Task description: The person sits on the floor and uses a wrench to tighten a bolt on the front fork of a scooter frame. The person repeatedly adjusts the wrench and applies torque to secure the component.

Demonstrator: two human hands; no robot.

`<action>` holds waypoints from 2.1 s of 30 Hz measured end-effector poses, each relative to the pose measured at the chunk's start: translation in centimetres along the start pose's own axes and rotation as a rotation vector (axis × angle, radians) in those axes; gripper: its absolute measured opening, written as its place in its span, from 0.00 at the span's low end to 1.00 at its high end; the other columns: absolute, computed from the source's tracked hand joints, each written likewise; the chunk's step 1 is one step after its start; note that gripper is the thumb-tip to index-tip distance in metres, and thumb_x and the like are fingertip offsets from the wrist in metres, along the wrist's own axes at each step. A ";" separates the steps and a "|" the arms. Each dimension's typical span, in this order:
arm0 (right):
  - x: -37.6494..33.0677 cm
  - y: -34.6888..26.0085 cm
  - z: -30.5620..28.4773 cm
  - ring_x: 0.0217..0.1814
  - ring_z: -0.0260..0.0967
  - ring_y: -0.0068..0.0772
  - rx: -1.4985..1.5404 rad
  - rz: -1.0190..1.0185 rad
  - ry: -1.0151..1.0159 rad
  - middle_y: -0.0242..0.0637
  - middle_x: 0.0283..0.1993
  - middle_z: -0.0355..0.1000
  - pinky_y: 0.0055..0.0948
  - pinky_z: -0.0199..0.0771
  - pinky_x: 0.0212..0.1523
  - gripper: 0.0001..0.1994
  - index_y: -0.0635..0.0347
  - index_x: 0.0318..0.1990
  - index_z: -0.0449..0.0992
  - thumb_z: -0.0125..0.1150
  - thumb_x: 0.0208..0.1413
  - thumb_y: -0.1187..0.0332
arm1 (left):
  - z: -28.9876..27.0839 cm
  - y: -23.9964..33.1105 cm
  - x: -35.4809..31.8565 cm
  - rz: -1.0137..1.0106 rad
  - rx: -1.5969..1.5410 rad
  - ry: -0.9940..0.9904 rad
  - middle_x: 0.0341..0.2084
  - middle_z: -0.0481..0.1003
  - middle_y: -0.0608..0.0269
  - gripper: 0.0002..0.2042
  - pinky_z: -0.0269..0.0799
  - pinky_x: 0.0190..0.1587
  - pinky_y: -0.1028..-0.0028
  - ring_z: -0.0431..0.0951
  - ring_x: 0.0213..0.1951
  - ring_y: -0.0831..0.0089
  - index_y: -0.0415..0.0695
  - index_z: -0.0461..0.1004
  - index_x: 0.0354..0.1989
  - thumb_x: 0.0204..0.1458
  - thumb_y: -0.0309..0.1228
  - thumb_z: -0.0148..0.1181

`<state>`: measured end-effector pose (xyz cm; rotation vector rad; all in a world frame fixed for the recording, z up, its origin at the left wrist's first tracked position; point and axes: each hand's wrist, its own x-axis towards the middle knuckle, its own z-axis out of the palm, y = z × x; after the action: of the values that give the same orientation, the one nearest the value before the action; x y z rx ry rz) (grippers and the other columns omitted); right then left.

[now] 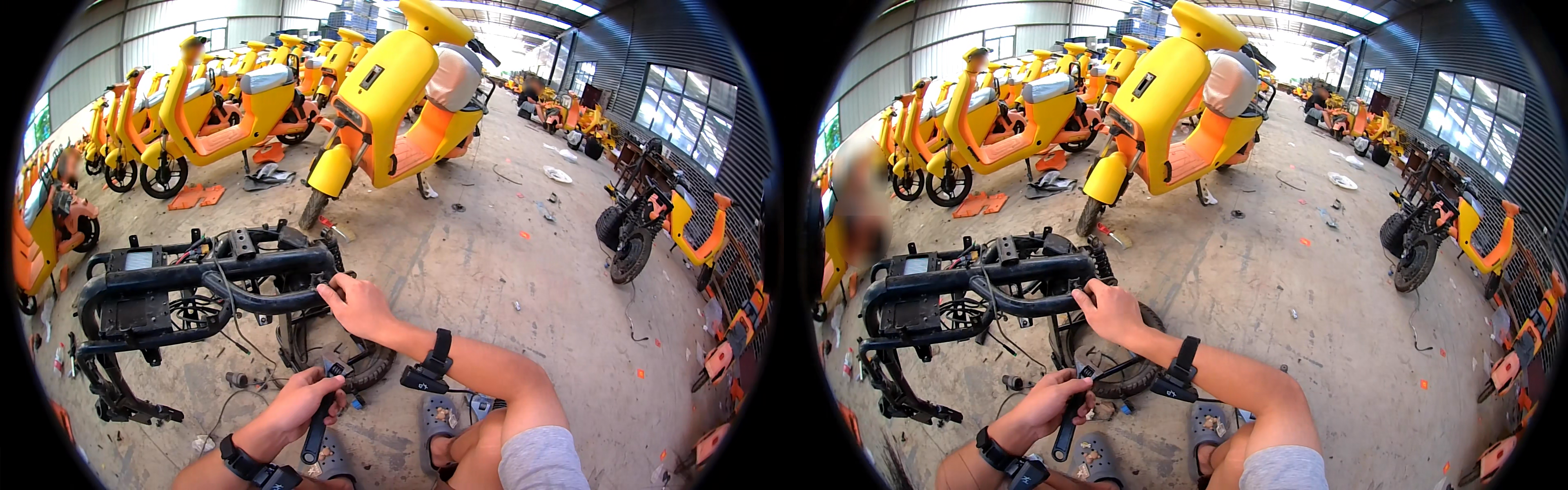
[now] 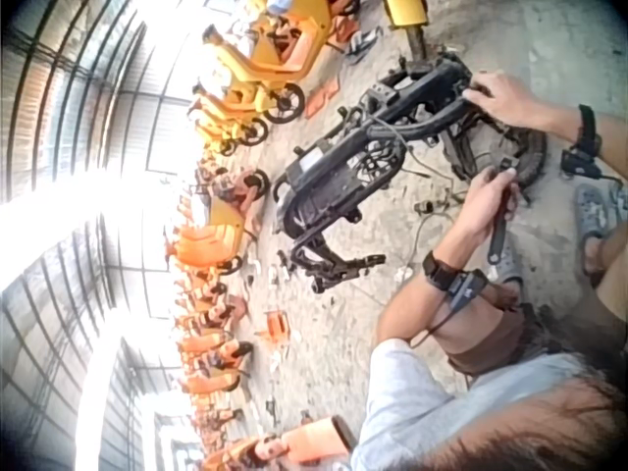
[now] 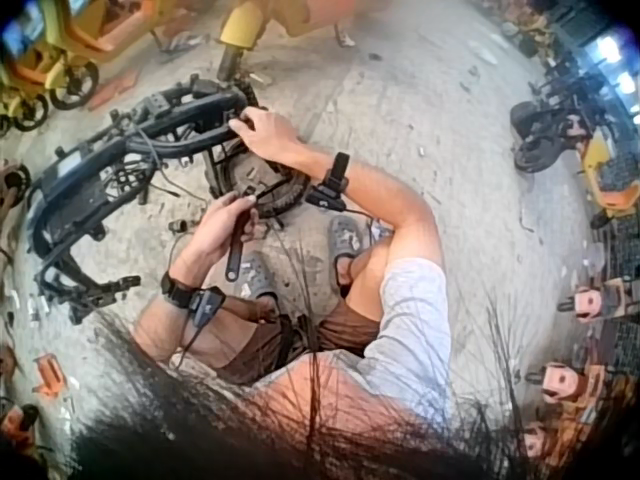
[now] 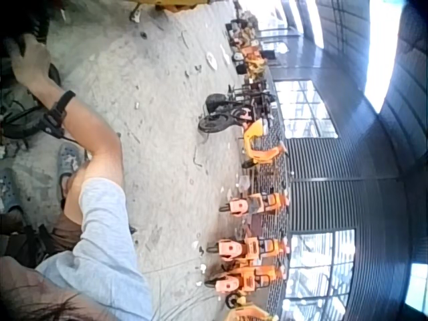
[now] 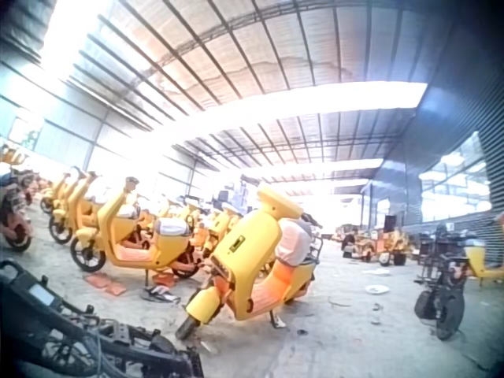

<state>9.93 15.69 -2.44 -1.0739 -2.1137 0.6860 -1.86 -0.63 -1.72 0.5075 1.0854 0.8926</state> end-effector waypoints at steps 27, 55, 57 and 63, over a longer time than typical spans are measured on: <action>0.6 1.5 1.2 0.18 0.67 0.35 0.380 0.194 -0.172 0.41 0.19 0.69 0.36 0.67 0.23 0.20 0.62 0.31 0.70 0.44 0.65 0.53 | 0.0 -0.1 0.6 0.004 0.088 -0.012 0.24 0.72 0.62 0.08 0.63 0.20 0.77 0.69 0.21 0.78 0.40 0.65 0.37 0.60 0.32 0.54; 0.8 0.4 0.2 0.16 0.56 0.20 1.130 0.660 -0.433 0.25 0.22 0.65 0.22 0.56 0.18 0.20 0.58 0.41 0.72 0.40 0.68 0.51 | -0.4 -0.2 0.4 -0.003 0.018 -0.015 0.23 0.72 0.58 0.07 0.64 0.21 0.74 0.70 0.20 0.73 0.40 0.64 0.38 0.59 0.29 0.54; 0.6 0.2 0.0 0.17 0.55 0.20 1.178 0.711 -0.432 0.24 0.23 0.66 0.22 0.56 0.19 0.21 0.58 0.42 0.71 0.39 0.68 0.50 | -0.2 -0.1 0.1 0.001 0.031 -0.007 0.23 0.72 0.58 0.07 0.64 0.21 0.74 0.69 0.20 0.73 0.40 0.64 0.38 0.59 0.29 0.54; 0.7 0.4 -0.3 0.18 0.59 0.19 1.090 0.647 -0.480 0.24 0.23 0.66 0.22 0.60 0.19 0.20 0.58 0.42 0.72 0.44 0.66 0.50 | -0.4 -0.1 -0.3 0.009 -0.002 0.009 0.22 0.72 0.60 0.07 0.63 0.20 0.76 0.70 0.19 0.75 0.39 0.64 0.39 0.59 0.28 0.53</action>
<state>10.01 16.54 -2.26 -0.9388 -1.2467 2.2343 -2.26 -0.97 -1.75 0.5076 1.0907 0.9050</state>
